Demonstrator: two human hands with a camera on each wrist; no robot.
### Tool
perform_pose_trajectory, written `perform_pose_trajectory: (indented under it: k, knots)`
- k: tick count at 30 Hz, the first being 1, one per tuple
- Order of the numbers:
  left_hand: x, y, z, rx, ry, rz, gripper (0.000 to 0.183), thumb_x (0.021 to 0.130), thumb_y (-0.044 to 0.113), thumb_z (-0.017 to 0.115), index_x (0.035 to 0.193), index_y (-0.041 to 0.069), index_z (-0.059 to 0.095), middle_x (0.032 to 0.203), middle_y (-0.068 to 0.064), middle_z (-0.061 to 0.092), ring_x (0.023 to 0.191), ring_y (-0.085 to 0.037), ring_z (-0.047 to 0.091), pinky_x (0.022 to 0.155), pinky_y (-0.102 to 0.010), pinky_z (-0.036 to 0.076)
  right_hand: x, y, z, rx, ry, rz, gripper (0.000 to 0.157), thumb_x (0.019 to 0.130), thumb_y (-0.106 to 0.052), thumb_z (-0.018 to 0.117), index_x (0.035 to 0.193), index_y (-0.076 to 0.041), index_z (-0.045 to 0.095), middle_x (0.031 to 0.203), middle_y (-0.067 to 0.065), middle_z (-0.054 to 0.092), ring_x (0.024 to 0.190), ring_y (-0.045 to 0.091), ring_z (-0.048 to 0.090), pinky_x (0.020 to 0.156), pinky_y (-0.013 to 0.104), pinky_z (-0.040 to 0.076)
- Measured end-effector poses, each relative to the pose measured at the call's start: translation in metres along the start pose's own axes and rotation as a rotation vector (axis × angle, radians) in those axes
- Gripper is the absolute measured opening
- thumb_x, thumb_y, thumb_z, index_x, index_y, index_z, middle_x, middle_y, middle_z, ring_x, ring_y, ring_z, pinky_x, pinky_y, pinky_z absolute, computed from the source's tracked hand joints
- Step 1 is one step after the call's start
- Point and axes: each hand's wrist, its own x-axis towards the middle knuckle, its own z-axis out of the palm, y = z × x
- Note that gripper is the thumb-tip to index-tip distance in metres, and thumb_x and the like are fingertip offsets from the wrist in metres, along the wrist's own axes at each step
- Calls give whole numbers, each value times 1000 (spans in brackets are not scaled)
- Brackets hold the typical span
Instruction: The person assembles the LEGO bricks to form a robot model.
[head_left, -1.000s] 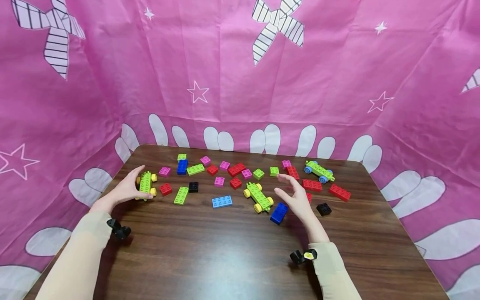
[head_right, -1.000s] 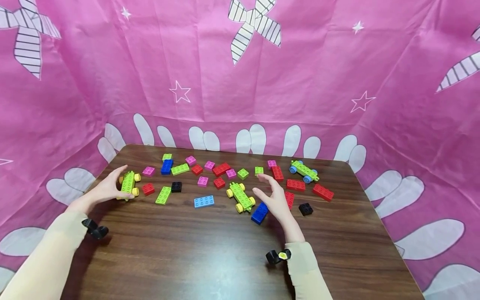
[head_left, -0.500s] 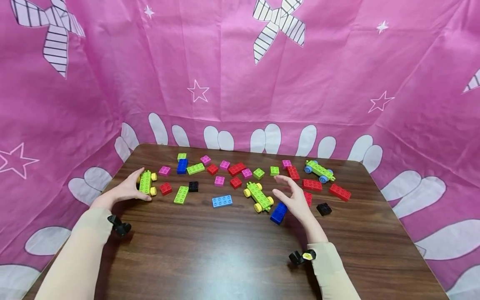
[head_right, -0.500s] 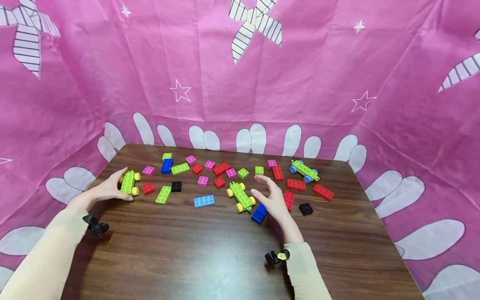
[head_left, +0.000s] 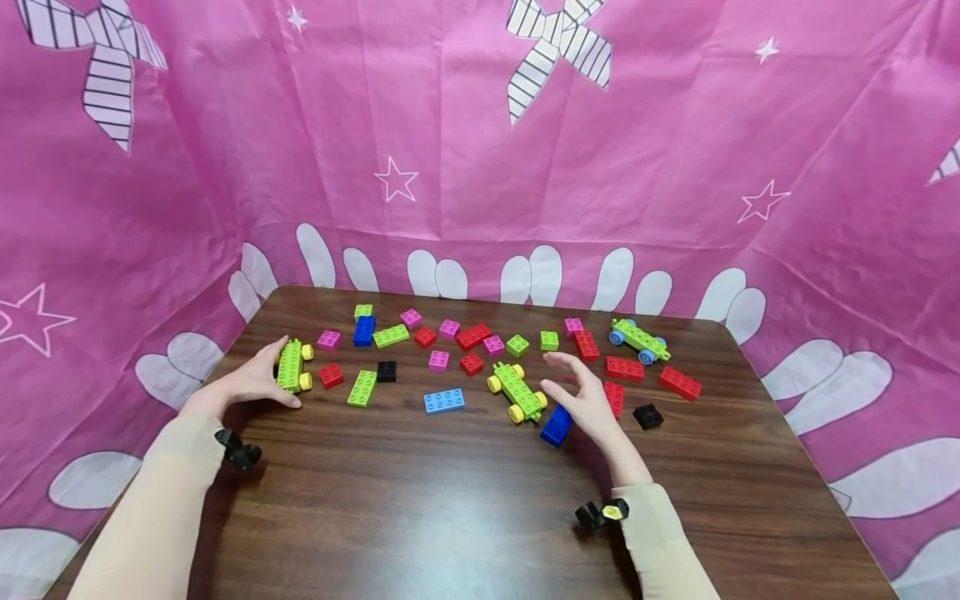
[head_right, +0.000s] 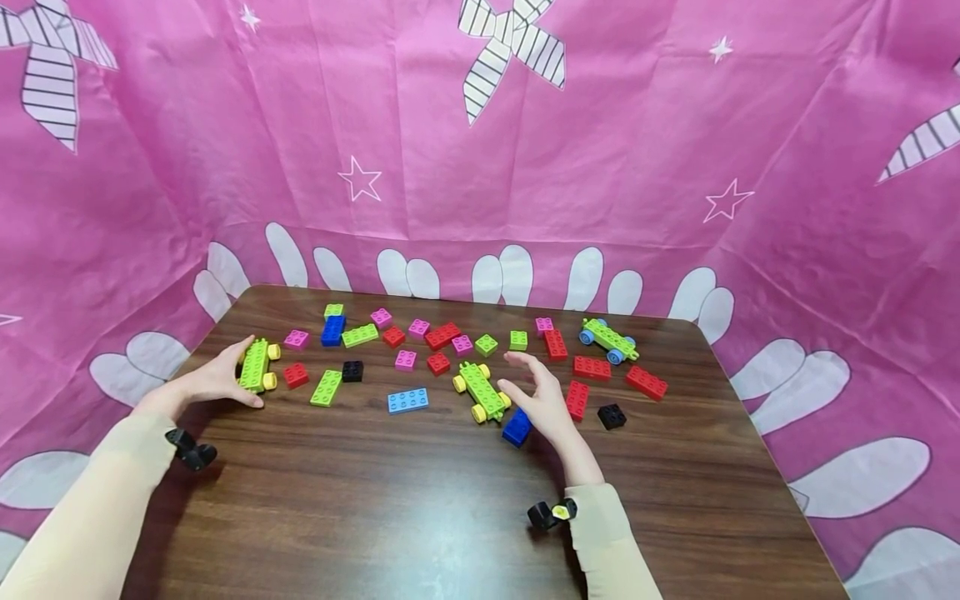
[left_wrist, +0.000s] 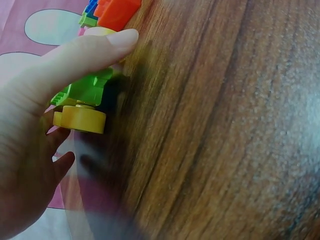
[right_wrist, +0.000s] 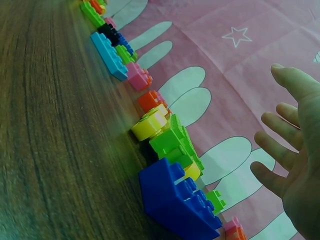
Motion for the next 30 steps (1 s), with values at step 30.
perform_pose_trajectory:
  k: [30]
  knots:
    - [-9,21,-4,98,276,30,120,59,34,91,144,-13,21,139,-39,31,127,-51,33,103,-67,30,-2,-24,6,-41,-30,-17,43,89,-1,64,129,6,50,131,27,55,122,41,50,98,64,40]
